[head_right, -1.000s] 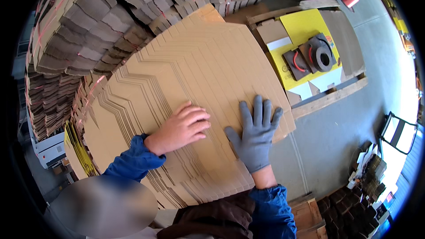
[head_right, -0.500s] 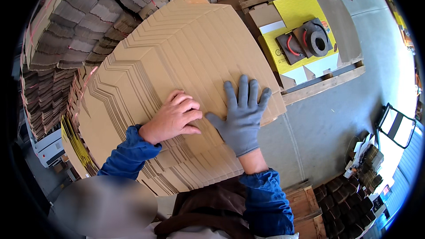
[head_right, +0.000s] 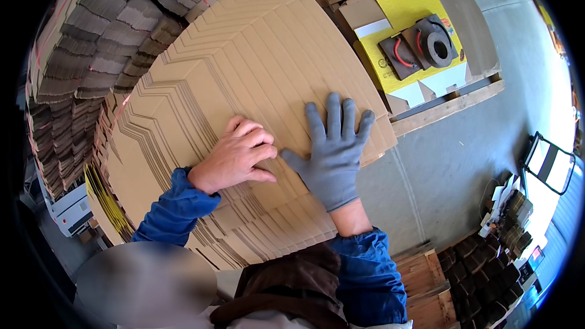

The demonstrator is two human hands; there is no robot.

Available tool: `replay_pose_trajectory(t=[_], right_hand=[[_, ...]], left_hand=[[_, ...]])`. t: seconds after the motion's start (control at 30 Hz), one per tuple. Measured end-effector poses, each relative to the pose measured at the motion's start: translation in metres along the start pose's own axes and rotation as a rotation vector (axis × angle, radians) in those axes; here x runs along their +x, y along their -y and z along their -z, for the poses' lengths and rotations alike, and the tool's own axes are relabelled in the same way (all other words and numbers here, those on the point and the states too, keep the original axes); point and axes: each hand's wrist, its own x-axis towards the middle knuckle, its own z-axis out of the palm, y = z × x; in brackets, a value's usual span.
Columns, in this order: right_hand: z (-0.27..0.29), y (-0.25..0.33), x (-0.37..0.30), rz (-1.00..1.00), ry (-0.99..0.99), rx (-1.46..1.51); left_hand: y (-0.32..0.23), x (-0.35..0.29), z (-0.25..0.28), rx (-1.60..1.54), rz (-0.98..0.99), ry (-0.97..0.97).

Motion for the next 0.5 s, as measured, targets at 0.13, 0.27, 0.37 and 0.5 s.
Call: replay_pose_trajectory(t=[0.13, 0.27, 0.37, 0.5], right_hand=[[-0.0007, 0.0001, -0.0007, -0.003, 0.002, -0.002], [-0.0034, -0.0014, -0.0022, -0.001, -0.005, -0.002], [-0.0034, -0.0018, -0.0027, -0.004, -0.004, -0.001], [-0.0018, -0.0012, -0.0029, -0.005, 0.03, -0.015]], left_hand=[[0.0017, -0.0004, 0.0003, -0.011, -0.01, -0.001], [0.0017, 0.0002, 0.0012, -0.007, -0.015, 0.004], [0.0007, 0.0019, 0.0048, -0.015, -0.016, 0.041], [0.0012, 0.0006, 0.0038, -0.028, -0.01, 0.046]])
